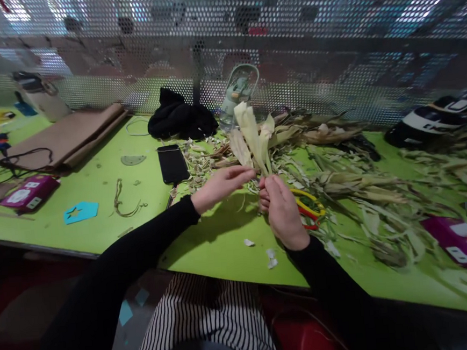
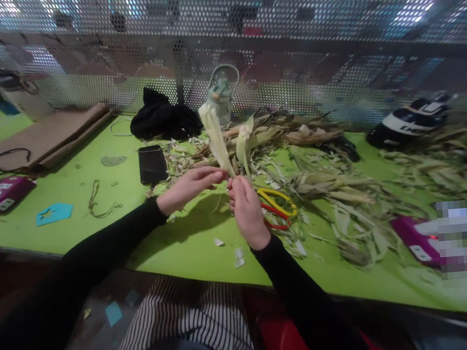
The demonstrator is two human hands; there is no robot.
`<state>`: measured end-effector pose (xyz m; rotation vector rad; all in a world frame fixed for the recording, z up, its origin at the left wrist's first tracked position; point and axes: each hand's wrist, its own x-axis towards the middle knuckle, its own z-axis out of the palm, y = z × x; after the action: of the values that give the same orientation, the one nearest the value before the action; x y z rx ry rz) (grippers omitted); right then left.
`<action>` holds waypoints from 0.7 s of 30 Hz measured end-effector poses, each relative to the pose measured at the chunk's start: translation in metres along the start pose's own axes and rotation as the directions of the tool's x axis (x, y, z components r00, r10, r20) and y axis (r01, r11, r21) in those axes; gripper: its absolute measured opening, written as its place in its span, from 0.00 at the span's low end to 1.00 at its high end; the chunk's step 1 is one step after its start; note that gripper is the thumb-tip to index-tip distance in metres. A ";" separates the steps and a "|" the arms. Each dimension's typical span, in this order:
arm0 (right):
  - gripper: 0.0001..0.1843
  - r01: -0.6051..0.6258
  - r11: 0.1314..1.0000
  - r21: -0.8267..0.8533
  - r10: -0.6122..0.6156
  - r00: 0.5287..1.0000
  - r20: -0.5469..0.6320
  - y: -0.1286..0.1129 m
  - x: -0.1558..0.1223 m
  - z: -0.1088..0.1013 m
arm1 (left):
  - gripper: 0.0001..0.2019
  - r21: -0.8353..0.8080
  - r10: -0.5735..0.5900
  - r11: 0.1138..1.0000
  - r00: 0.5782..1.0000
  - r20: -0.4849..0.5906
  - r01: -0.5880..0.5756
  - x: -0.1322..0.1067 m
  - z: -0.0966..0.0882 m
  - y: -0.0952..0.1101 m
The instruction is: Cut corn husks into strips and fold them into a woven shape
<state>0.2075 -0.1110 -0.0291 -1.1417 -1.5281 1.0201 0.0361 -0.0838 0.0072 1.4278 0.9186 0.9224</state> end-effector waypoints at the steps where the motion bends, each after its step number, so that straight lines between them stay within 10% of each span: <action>1: 0.20 -0.028 0.999 0.036 0.029 0.999 -0.028 0.000 -0.002 0.003 | 0.09 -0.085 0.012 0.996 0.999 0.034 -0.009 -0.001 0.009 -0.002; 8: 0.17 -0.116 0.987 0.108 0.123 0.990 -0.062 -0.003 -0.009 0.015 | 0.13 -0.394 -0.062 0.916 0.997 0.038 0.072 -0.008 0.040 -0.013; 21: 0.21 -0.217 0.913 0.346 0.211 0.976 0.055 -0.006 -0.006 0.018 | 0.15 -0.522 -0.088 0.839 0.985 0.145 0.152 -0.009 0.034 -0.020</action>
<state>0.1897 -0.1200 -0.0283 -1.0601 -1.1862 1.3910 0.0630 -0.1042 -0.0145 0.9207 0.5908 0.9001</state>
